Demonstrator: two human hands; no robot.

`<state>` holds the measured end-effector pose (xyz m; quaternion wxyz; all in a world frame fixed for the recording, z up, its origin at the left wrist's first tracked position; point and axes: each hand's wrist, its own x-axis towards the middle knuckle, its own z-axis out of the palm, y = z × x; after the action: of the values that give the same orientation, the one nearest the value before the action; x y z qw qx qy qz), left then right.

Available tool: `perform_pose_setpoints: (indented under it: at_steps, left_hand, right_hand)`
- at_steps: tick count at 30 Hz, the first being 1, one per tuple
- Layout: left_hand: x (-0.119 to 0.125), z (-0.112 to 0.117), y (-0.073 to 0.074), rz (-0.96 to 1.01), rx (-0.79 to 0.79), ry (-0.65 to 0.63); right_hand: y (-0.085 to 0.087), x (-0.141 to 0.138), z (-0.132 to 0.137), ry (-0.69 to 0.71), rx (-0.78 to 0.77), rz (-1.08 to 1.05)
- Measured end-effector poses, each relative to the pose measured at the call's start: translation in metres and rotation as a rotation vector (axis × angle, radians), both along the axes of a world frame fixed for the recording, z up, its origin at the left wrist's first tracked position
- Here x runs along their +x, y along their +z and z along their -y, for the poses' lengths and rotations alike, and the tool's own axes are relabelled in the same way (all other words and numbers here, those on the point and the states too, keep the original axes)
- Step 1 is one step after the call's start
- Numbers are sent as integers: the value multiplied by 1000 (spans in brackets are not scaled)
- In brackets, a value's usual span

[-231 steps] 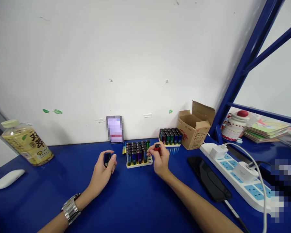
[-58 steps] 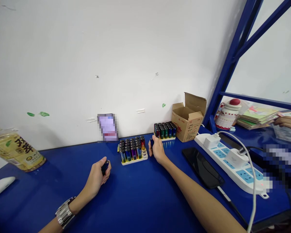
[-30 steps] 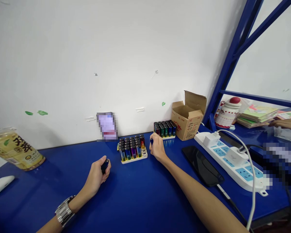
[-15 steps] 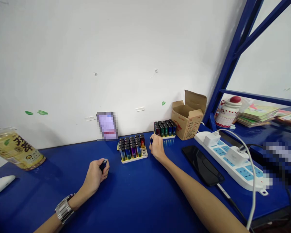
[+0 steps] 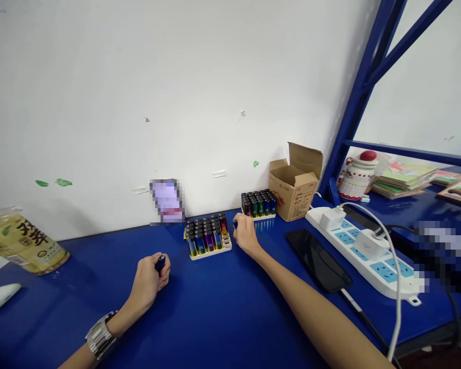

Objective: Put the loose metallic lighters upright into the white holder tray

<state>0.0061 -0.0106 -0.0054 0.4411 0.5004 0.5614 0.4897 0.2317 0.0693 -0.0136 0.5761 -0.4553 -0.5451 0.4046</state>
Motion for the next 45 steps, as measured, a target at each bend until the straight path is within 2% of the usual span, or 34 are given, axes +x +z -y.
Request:
perform_pose_setpoints:
  at_steps: [6,14,18,20,27,40,45]
  left_hand:
    - [0,0,-1,15,17,-6]
    - [1,-2,-1,70,5,17]
    - [1,-3,-1,119,-16,12]
    - [1,-3,-1,124,-27,17]
    - [-1,-1,0,-29,23,-3]
    - [5,2,7,-148,-39,48]
    - [8,3,11,-168,-53,59]
  right_hand:
    - [-2,-1,0,12,-47,-35]
    - [-4,-2,-1,39,50,-59]
    - [-2,0,0,-94,175,116]
    - [-2,1,0,-127,187,160]
    - [-10,1,0,-29,123,93]
    - [-7,4,1,-222,337,372]
    - [-3,8,3,-191,453,456]
